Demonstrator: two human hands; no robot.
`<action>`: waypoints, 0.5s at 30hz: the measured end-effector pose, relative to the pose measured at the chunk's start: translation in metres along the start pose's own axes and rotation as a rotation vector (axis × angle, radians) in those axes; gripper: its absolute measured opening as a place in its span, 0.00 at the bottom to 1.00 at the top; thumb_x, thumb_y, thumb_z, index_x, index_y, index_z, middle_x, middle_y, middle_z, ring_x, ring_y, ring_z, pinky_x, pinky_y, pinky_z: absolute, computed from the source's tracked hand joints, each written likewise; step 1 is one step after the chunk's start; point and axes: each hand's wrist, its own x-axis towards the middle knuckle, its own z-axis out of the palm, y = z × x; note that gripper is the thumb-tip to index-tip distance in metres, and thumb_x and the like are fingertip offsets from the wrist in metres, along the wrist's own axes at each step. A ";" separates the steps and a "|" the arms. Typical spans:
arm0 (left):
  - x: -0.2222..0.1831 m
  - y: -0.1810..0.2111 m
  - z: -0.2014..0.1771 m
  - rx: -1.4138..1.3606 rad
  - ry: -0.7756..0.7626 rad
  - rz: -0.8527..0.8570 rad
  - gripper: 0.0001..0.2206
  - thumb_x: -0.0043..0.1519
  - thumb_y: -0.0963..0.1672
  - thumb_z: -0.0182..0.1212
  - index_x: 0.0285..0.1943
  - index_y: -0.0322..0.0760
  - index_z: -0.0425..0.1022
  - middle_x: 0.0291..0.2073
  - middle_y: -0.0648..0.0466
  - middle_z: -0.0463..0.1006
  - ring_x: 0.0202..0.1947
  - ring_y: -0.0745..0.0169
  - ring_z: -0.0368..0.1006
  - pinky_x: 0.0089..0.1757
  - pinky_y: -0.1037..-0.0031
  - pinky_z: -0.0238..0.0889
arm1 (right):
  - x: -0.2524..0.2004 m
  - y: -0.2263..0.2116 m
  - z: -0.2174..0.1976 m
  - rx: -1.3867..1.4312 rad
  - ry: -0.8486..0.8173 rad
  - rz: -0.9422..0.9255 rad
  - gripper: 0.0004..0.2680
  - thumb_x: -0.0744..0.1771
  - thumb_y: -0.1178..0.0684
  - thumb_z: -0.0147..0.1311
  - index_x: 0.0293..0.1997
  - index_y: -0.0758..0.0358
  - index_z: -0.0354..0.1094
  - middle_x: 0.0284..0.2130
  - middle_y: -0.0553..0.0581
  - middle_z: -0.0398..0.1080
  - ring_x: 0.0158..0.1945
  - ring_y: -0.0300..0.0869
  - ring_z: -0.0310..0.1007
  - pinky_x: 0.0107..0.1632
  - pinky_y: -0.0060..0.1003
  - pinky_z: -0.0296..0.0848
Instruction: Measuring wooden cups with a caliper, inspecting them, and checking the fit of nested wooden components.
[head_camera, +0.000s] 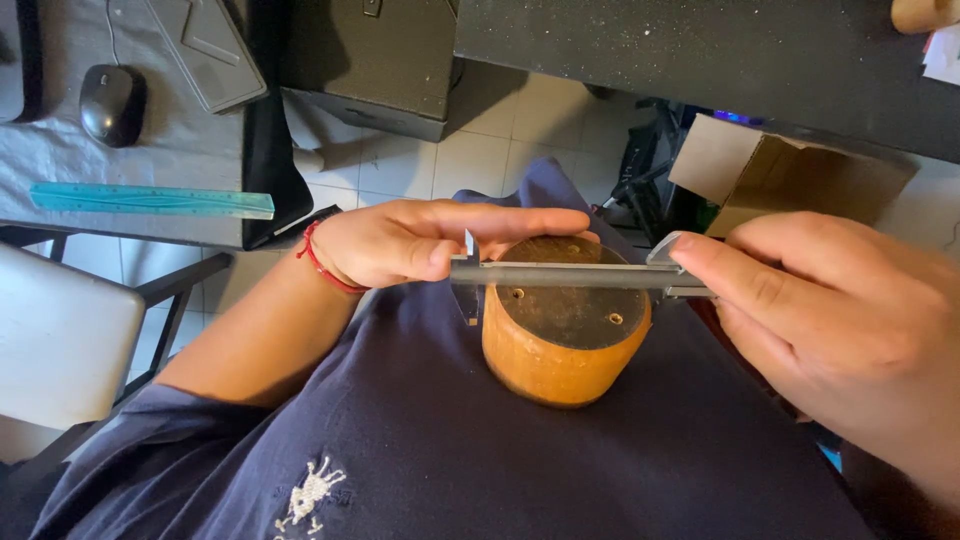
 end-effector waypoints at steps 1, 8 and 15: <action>0.001 0.001 0.000 0.011 -0.007 -0.010 0.41 0.67 0.59 0.52 0.78 0.29 0.41 0.77 0.40 0.48 0.78 0.48 0.46 0.75 0.56 0.40 | 0.001 -0.001 -0.001 0.013 0.000 -0.011 0.08 0.68 0.71 0.63 0.50 0.69 0.77 0.37 0.62 0.74 0.34 0.49 0.71 0.36 0.43 0.68; 0.001 -0.003 0.003 -0.010 0.032 -0.034 0.48 0.63 0.63 0.53 0.77 0.26 0.39 0.76 0.40 0.46 0.78 0.49 0.44 0.74 0.58 0.39 | 0.006 0.001 0.003 0.053 0.010 -0.057 0.07 0.67 0.72 0.61 0.47 0.71 0.74 0.33 0.63 0.69 0.30 0.53 0.66 0.35 0.47 0.66; 0.002 -0.006 0.001 0.082 0.035 -0.007 0.47 0.64 0.64 0.50 0.77 0.26 0.40 0.76 0.40 0.48 0.78 0.49 0.46 0.74 0.58 0.40 | 0.003 0.003 0.004 0.027 0.007 -0.034 0.09 0.67 0.73 0.60 0.49 0.70 0.75 0.34 0.64 0.70 0.31 0.54 0.67 0.36 0.48 0.67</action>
